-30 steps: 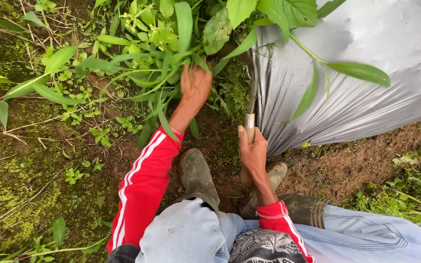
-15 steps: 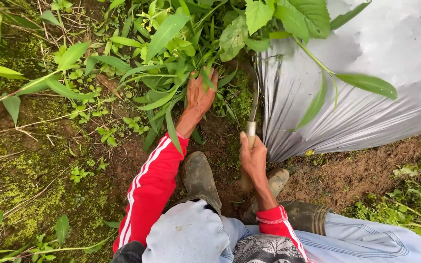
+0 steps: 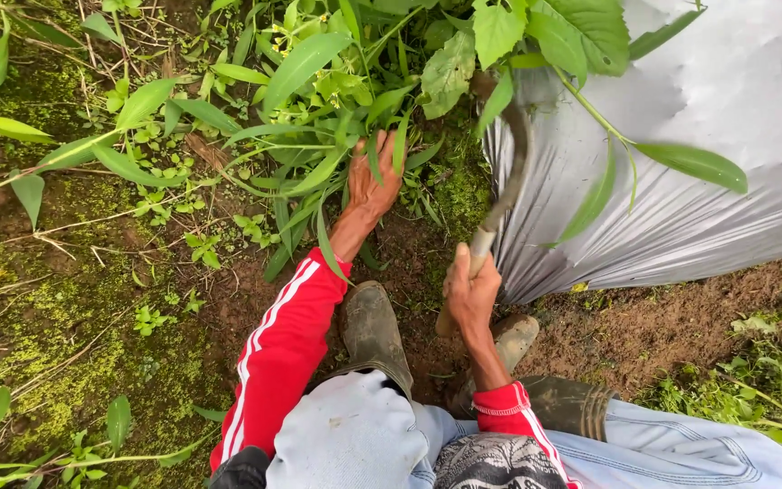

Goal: The person uses a sickle to cut weeds and grass growing on the ground next to a plastic-covered mound. They repeatedly swing the tool to clear the vegetation and occasionally use their left hand to pull or gather the cut plants.

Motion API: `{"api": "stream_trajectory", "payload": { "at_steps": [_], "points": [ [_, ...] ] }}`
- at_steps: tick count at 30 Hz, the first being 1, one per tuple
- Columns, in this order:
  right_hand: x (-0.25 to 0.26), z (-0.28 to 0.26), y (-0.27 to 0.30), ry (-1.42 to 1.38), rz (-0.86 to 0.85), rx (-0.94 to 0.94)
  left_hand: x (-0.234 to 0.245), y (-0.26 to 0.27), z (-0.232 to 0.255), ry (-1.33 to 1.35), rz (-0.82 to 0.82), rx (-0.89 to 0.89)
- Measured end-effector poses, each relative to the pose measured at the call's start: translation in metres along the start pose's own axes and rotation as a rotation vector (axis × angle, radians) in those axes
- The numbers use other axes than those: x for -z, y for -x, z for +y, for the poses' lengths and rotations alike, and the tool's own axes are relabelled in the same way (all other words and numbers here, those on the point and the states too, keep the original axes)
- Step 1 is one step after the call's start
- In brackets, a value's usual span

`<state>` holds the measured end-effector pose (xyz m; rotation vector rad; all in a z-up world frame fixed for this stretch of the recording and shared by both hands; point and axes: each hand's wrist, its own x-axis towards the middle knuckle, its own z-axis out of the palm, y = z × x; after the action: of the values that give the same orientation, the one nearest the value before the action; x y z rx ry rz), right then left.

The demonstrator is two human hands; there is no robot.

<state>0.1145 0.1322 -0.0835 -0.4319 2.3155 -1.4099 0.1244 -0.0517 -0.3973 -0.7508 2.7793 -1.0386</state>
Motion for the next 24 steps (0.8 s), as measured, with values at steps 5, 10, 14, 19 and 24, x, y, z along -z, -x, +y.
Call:
{"api": "stream_trajectory", "payload": {
  "at_steps": [5, 10, 14, 19, 24],
  "points": [
    [0.011, 0.013, 0.008, 0.068, -0.064, -0.142, 0.042, -0.003, -0.06, -0.74, 0.127, -0.04],
    [0.008, 0.011, -0.001, -0.038, -0.179, -0.181, 0.094, -0.009, -0.122, 0.962, 0.257, 0.064],
    [0.016, 0.01, 0.017, -0.036, -0.124, -0.201, 0.101, 0.006, -0.127, 0.949, 0.33, 0.106],
    [0.019, 0.001, 0.014, 0.029, -0.206, -0.271, 0.119, 0.007, -0.147, 0.936, 0.352, 0.092],
    [0.017, 0.002, 0.017, 0.052, -0.147, -0.179, 0.127, 0.04, -0.151, 0.962, 0.322, 0.051]
  ]
}}
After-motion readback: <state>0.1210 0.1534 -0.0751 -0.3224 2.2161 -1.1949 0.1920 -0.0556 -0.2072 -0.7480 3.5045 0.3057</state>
